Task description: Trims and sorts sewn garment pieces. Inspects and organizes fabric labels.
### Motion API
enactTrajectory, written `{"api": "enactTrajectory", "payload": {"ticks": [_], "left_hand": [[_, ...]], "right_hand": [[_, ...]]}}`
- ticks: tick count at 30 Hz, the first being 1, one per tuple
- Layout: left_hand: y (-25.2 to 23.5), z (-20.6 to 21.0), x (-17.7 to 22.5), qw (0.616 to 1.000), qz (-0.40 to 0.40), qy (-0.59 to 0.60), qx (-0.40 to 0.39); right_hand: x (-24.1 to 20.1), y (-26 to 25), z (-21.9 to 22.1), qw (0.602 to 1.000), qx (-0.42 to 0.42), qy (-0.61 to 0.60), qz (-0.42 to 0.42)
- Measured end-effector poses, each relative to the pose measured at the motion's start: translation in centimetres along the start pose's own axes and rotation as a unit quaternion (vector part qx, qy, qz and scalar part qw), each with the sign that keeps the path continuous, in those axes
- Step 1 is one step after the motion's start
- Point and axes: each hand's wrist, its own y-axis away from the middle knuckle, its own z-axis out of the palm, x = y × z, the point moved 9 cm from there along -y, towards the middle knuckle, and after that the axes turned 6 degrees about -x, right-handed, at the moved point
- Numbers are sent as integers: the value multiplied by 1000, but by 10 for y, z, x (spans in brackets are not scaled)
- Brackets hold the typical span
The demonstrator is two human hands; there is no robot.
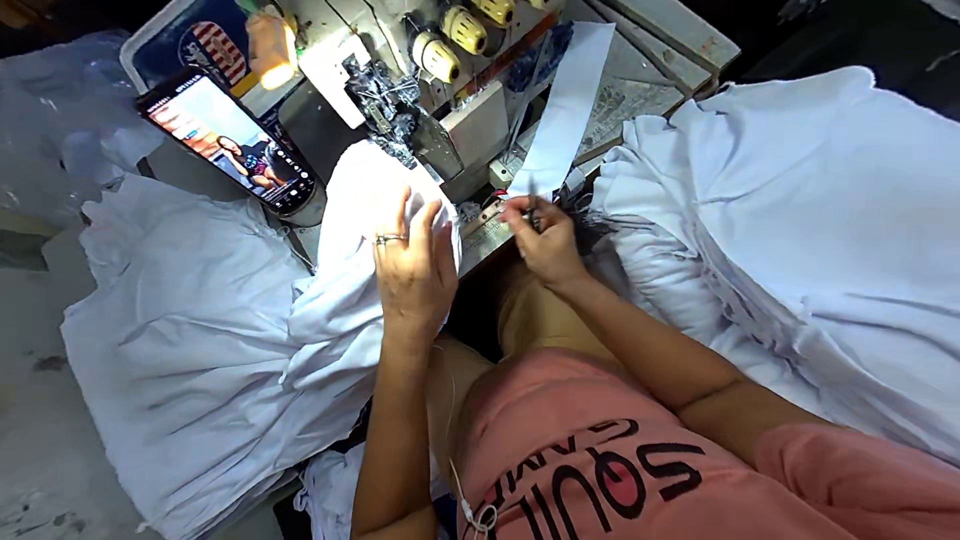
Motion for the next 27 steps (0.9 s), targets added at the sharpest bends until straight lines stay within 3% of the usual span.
{"api": "enactTrajectory", "payload": {"ticks": [4,8,10,15,20,24,27], "left_hand": [[6,23,36,994,53,93,1],[-23,83,47,985,71,77,-140],[-35,103,43,983,71,22,-168],[-32,87,51,988,115,-68,-82],[-2,73,62,990,120,-61,-36],[-11,86,42,994,82,-37,-64],[-23,102,36,989,64,-84,-106]], "right_hand": [[4,6,-54,988,123,73,-58],[-12,6,-50,982,75,104,-140],[-21,8,-45,982,70,77,-155],[-11,15,-45,997,57,14,-57],[8,16,-31,999,26,43,20],[18,17,-29,998,30,46,31],[18,19,-29,998,24,28,49]]}}
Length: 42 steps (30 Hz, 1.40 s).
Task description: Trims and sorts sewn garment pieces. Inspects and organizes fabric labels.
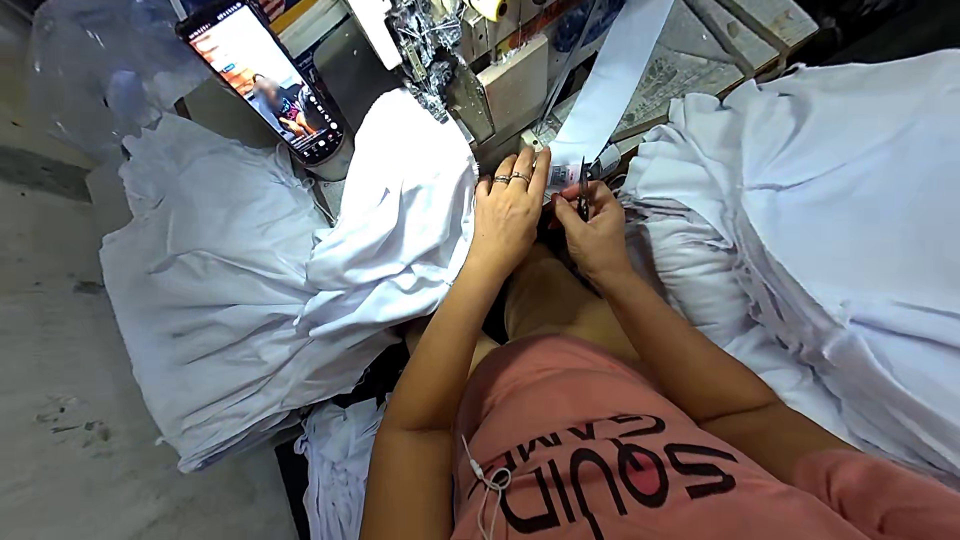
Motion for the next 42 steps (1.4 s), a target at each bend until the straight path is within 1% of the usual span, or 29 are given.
{"api": "enactTrajectory", "payload": {"ticks": [3,5,7,11,14,17,21,24,26,28,29,30,31,33,34,35,38,39,40,42], "left_hand": [[-6,5,-1,999,-9,-32,-27],[-2,2,1,999,0,-49,-3],[2,3,1,999,7,-37,6],[-1,11,-4,999,-12,-9,-33],[-1,9,-5,1000,-9,-19,-15],[1,7,-2,1000,15,-22,2],[8,-5,17,997,44,-56,35],[19,-7,30,997,55,-45,27],[28,-4,37,998,62,-26,18],[36,2,36,997,63,33,-5],[39,2,32,994,57,88,-15],[40,-1,26,987,43,155,-12],[41,-6,19,977,25,213,9],[38,-16,3,952,-5,303,50],[36,-19,-4,930,-16,364,53],[33,-19,-9,900,-25,433,40],[28,-23,-6,774,-16,633,0],[28,-28,-4,744,-14,668,0],[29,-33,-3,730,-16,683,2],[32,-38,-5,721,-23,693,0]], "right_hand": [[1,0,-3,1000,7,-18,6],[1,-1,-5,999,12,-30,7],[3,-1,-3,999,10,-36,11],[4,1,5,1000,-1,-25,17],[6,0,3,1000,1,-13,17],[10,-2,0,1000,9,-20,16],[8,-2,-1,999,28,-34,5],[7,-3,-2,998,38,-43,-5],[11,-4,-3,999,37,-25,8],[13,-4,-4,999,32,7,33],[13,-4,-4,999,28,15,40],[11,-4,-4,999,23,16,40],[7,-4,-5,999,17,10,31],[-9,-3,-5,1000,8,-15,-7],[-20,-1,-4,999,1,-30,-28],[-32,0,-3,998,-7,-46,-51],[-73,7,0,989,-29,-70,-127],[-81,7,0,987,-31,-76,-141],[-85,4,1,986,-31,-78,-147],[-83,-3,3,988,-36,-69,-136]]}}
